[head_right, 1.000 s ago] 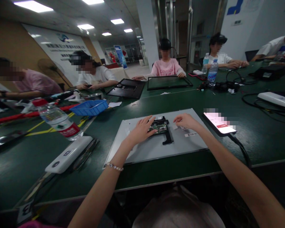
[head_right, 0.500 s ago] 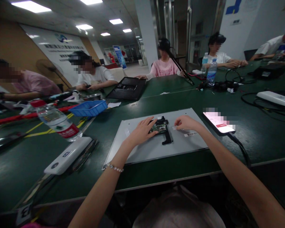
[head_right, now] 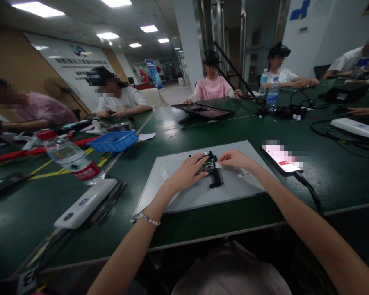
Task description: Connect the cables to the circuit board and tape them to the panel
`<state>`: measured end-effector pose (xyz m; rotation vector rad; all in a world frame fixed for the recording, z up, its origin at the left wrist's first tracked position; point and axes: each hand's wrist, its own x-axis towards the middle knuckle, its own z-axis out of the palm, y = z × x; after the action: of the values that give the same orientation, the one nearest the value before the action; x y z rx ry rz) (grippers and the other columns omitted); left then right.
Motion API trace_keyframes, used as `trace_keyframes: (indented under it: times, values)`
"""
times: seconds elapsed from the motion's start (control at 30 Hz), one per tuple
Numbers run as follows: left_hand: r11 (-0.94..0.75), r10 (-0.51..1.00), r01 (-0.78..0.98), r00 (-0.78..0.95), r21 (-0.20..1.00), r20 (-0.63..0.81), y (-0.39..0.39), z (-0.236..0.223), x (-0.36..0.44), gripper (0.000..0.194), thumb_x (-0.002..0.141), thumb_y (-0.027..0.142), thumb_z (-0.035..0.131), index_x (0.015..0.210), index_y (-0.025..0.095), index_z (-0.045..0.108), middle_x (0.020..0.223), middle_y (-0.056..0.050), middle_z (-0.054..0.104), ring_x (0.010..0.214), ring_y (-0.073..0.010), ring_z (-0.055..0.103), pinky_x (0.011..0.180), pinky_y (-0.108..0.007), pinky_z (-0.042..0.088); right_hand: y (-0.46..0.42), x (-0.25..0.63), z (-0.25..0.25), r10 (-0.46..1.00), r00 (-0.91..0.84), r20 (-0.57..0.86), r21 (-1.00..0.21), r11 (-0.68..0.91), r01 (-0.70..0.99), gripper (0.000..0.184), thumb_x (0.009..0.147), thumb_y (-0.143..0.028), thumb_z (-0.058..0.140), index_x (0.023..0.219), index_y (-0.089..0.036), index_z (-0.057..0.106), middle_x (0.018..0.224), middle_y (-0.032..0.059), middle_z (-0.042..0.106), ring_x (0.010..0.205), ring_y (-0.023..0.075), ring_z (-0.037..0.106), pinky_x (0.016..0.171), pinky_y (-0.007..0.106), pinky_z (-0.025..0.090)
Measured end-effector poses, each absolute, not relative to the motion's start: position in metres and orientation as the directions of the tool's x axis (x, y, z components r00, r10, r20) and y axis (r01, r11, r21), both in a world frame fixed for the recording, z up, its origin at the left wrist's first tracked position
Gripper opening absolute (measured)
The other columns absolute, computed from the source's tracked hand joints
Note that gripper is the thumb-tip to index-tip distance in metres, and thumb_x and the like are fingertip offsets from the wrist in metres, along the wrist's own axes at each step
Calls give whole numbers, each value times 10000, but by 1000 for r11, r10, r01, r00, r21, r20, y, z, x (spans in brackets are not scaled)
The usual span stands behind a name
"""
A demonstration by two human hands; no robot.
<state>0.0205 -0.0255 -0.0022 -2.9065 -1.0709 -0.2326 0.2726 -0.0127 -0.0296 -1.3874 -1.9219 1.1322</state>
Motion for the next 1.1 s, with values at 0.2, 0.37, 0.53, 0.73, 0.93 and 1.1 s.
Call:
trace_keyframes:
  times: [0.2, 0.37, 0.53, 0.73, 0.93, 1.1]
  values:
    - [-807, 578, 589, 800, -29, 162, -32, -6, 32, 504, 956, 472, 356, 1408, 252, 330, 1476, -91, 328, 1369, -248, 276, 1107, -410, 232, -6, 264, -41, 926, -376, 29, -861, 214, 462, 155, 737, -236, 613, 847, -165, 696, 840, 41, 713, 791, 160, 648, 780, 285, 492]
    - [-819, 552, 569, 816, -68, 171, -33, -12, 40, 431, 956, 443, 379, 1329, 235, 433, 1426, -102, 392, 1344, -258, 314, 1094, -428, 248, -2, 261, -51, 918, -385, 97, -857, 273, 437, 156, 726, -216, 604, 837, -162, 699, 793, 38, 718, 760, 168, 667, 771, 290, 511]
    - [-823, 547, 564, 818, -62, 175, -33, -12, 41, 411, 957, 429, 376, 1310, 231, 452, 1412, -103, 405, 1333, -256, 325, 1086, -436, 260, -5, 259, -49, 925, -368, 97, -849, 270, 454, 136, 735, -194, 606, 838, -168, 690, 797, 35, 721, 760, 168, 676, 765, 284, 519]
    - [-838, 529, 544, 830, -48, 179, -33, -11, 41, 383, 955, 409, 389, 1290, 243, 473, 1424, -93, 392, 1332, -257, 325, 1091, -440, 257, -9, 256, -46, 949, -298, 105, -835, 247, 492, 149, 738, -139, 615, 871, -159, 680, 805, 45, 724, 756, 166, 676, 742, 274, 522]
    - [-836, 537, 548, 826, -18, 172, -34, -11, 41, 364, 958, 408, 377, 1254, 237, 499, 1410, -96, 410, 1322, -256, 341, 1081, -436, 275, -11, 255, -44, 946, -290, 148, -789, 290, 542, 168, 741, -190, 646, 900, -160, 689, 852, 50, 719, 781, 170, 666, 735, 278, 516]
    - [-832, 545, 554, 823, -18, 162, -35, -12, 42, 382, 960, 413, 369, 1277, 234, 484, 1415, -96, 407, 1320, -258, 345, 1082, -438, 268, -16, 255, -38, 944, -289, 161, -786, 300, 540, 175, 748, -182, 630, 911, -160, 690, 914, 54, 715, 766, 155, 658, 739, 268, 512]
